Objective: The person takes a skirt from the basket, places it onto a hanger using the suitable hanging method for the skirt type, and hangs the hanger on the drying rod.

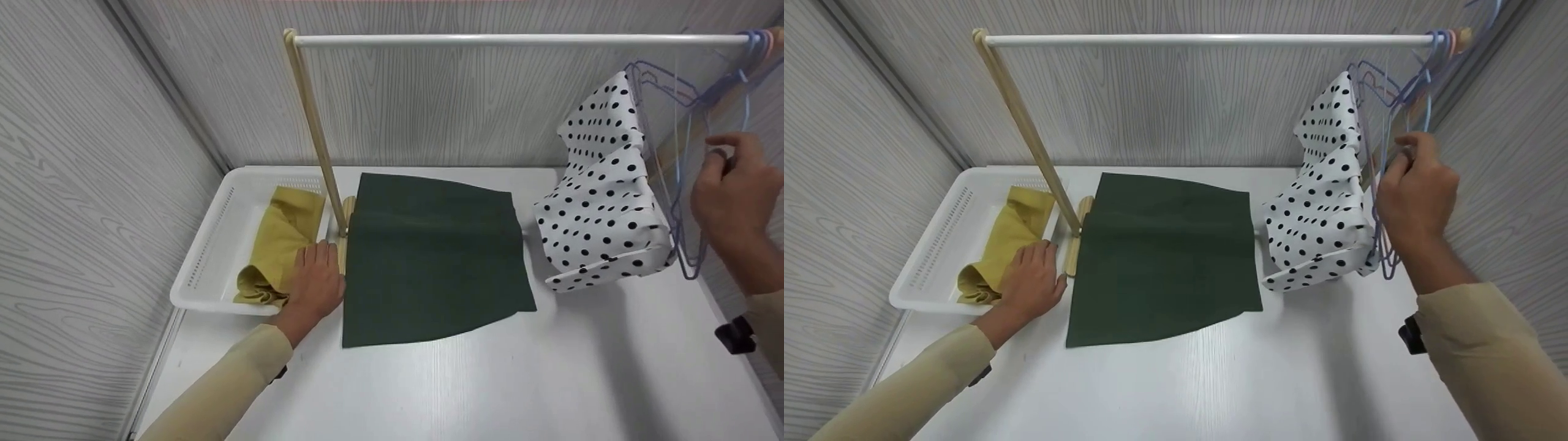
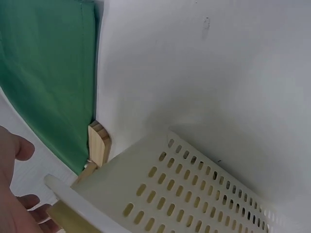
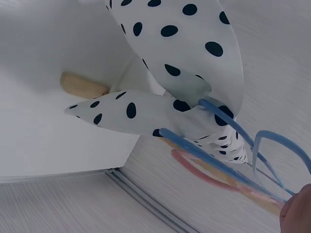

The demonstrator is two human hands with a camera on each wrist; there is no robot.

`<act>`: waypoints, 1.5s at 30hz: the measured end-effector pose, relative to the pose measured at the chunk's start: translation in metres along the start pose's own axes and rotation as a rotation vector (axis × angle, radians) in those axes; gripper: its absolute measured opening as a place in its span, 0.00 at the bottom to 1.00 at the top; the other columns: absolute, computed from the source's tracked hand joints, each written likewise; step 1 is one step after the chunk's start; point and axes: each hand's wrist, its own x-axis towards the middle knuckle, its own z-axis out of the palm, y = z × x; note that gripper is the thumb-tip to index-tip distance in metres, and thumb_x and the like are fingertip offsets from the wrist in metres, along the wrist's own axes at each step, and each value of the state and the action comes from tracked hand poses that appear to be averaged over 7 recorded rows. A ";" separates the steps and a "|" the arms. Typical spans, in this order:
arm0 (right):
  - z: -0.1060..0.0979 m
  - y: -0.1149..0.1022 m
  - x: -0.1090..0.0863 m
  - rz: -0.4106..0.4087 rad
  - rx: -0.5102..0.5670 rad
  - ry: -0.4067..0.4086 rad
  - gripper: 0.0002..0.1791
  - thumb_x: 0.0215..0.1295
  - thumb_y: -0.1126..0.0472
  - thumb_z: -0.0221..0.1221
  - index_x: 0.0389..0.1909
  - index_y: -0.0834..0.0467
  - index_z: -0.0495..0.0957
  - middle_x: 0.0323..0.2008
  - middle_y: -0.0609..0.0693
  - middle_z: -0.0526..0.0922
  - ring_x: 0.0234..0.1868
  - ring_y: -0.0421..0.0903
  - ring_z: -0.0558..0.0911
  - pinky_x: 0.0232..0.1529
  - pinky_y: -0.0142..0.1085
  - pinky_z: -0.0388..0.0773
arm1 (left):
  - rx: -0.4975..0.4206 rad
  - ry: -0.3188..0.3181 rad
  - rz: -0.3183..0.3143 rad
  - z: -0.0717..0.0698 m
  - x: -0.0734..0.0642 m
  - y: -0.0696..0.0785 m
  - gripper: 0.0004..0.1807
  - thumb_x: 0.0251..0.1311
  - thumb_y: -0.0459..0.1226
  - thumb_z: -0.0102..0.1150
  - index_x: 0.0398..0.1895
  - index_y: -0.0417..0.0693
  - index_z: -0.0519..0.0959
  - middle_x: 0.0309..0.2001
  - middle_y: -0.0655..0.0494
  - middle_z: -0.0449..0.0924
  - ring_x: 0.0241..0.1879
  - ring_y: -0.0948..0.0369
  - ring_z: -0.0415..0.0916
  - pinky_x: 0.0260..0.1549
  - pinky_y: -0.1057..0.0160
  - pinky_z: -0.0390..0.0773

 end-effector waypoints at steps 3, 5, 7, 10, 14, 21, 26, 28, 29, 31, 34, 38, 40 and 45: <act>-0.002 -0.001 -0.005 -0.030 0.149 0.066 0.17 0.75 0.57 0.42 0.57 0.52 0.74 0.19 0.42 0.64 0.18 0.34 0.61 0.19 0.26 0.55 | -0.003 -0.009 -0.016 -0.006 -0.012 0.016 0.33 0.66 0.45 0.57 0.66 0.31 0.64 0.59 0.37 0.69 0.59 0.43 0.66 0.64 0.45 0.64; -0.004 -0.001 -0.010 -0.056 0.258 0.092 0.14 0.74 0.58 0.44 0.56 0.48 0.72 0.19 0.40 0.64 0.18 0.34 0.61 0.19 0.25 0.55 | -0.014 -0.016 -0.023 -0.010 -0.020 0.027 0.33 0.66 0.45 0.58 0.66 0.32 0.64 0.59 0.37 0.69 0.60 0.44 0.66 0.64 0.45 0.64; -0.007 -0.003 -0.016 -0.067 0.335 0.091 0.13 0.76 0.58 0.44 0.56 0.46 0.69 0.18 0.39 0.64 0.18 0.34 0.61 0.19 0.25 0.55 | -0.036 -0.022 -0.029 -0.013 -0.028 0.037 0.33 0.66 0.46 0.58 0.66 0.33 0.65 0.59 0.38 0.70 0.61 0.44 0.67 0.64 0.45 0.64; -0.010 -0.003 -0.025 -0.085 0.416 0.078 0.13 0.76 0.58 0.43 0.58 0.47 0.65 0.17 0.40 0.62 0.16 0.34 0.60 0.19 0.25 0.53 | -0.067 -0.024 -0.033 -0.017 -0.041 0.053 0.32 0.66 0.45 0.59 0.66 0.34 0.67 0.59 0.39 0.71 0.61 0.44 0.68 0.65 0.45 0.65; -0.009 0.000 -0.035 -0.131 0.506 0.075 0.13 0.75 0.60 0.44 0.57 0.50 0.63 0.14 0.39 0.61 0.14 0.33 0.59 0.18 0.25 0.53 | -0.081 -0.044 -0.040 -0.024 -0.057 0.077 0.30 0.67 0.45 0.58 0.66 0.35 0.68 0.59 0.39 0.72 0.61 0.45 0.69 0.65 0.46 0.66; 0.002 -0.004 -0.064 -0.232 0.693 0.050 0.17 0.71 0.65 0.47 0.59 0.54 0.64 0.14 0.37 0.64 0.16 0.34 0.63 0.21 0.25 0.58 | -0.113 -0.098 -0.016 -0.024 -0.057 0.104 0.29 0.70 0.46 0.54 0.67 0.38 0.68 0.62 0.41 0.72 0.63 0.46 0.69 0.67 0.47 0.65; 0.009 -0.004 -0.088 -0.467 0.655 0.013 0.19 0.70 0.65 0.49 0.60 0.60 0.64 0.19 0.41 0.65 0.18 0.30 0.61 0.23 0.22 0.57 | -0.122 -0.089 0.029 -0.021 -0.056 0.124 0.30 0.71 0.47 0.54 0.68 0.39 0.67 0.62 0.42 0.74 0.63 0.48 0.71 0.67 0.48 0.66; 0.012 -0.004 -0.098 -0.561 0.590 0.000 0.18 0.71 0.64 0.49 0.59 0.62 0.64 0.20 0.45 0.67 0.20 0.29 0.60 0.24 0.22 0.56 | -0.127 -0.078 0.059 -0.020 -0.056 0.132 0.29 0.71 0.48 0.53 0.68 0.39 0.67 0.61 0.43 0.74 0.62 0.48 0.72 0.67 0.49 0.66; 0.013 -0.004 -0.103 -0.602 0.571 -0.011 0.18 0.71 0.65 0.49 0.59 0.63 0.63 0.21 0.47 0.68 0.21 0.28 0.60 0.24 0.22 0.56 | -0.129 -0.071 0.075 -0.019 -0.056 0.136 0.29 0.71 0.48 0.53 0.68 0.39 0.67 0.61 0.43 0.75 0.62 0.48 0.72 0.67 0.49 0.66; 0.016 -0.003 -0.112 -0.664 0.552 -0.046 0.18 0.72 0.66 0.49 0.60 0.64 0.62 0.23 0.51 0.70 0.22 0.28 0.60 0.24 0.22 0.56 | -0.135 -0.054 0.104 -0.016 -0.057 0.142 0.29 0.71 0.48 0.53 0.67 0.40 0.68 0.61 0.44 0.75 0.61 0.49 0.73 0.67 0.49 0.67; 0.021 -0.002 -0.124 -0.725 0.535 -0.092 0.19 0.71 0.69 0.49 0.61 0.63 0.62 0.25 0.54 0.73 0.22 0.30 0.62 0.22 0.23 0.58 | -0.155 -0.032 0.137 -0.009 -0.057 0.150 0.28 0.71 0.48 0.54 0.67 0.41 0.69 0.60 0.45 0.76 0.61 0.50 0.73 0.67 0.49 0.67; 0.028 -0.002 -0.138 -0.779 0.523 -0.132 0.21 0.66 0.72 0.52 0.59 0.62 0.64 0.26 0.54 0.75 0.21 0.35 0.65 0.21 0.26 0.61 | -0.184 -0.033 0.177 0.003 -0.059 0.158 0.27 0.71 0.48 0.53 0.66 0.42 0.69 0.60 0.46 0.76 0.61 0.51 0.73 0.66 0.51 0.68; 0.032 -0.003 -0.145 -0.802 0.507 -0.157 0.21 0.65 0.73 0.53 0.58 0.62 0.66 0.26 0.53 0.75 0.20 0.38 0.67 0.21 0.26 0.63 | -0.199 -0.041 0.196 0.011 -0.062 0.160 0.27 0.71 0.48 0.53 0.66 0.42 0.69 0.60 0.46 0.76 0.61 0.51 0.73 0.66 0.51 0.68; 0.040 -0.003 -0.164 -0.825 0.475 -0.259 0.18 0.65 0.73 0.56 0.55 0.61 0.69 0.23 0.50 0.73 0.19 0.38 0.70 0.20 0.27 0.69 | -0.243 -0.059 0.215 0.044 -0.080 0.164 0.26 0.72 0.50 0.50 0.65 0.43 0.70 0.63 0.47 0.72 0.64 0.51 0.69 0.67 0.50 0.66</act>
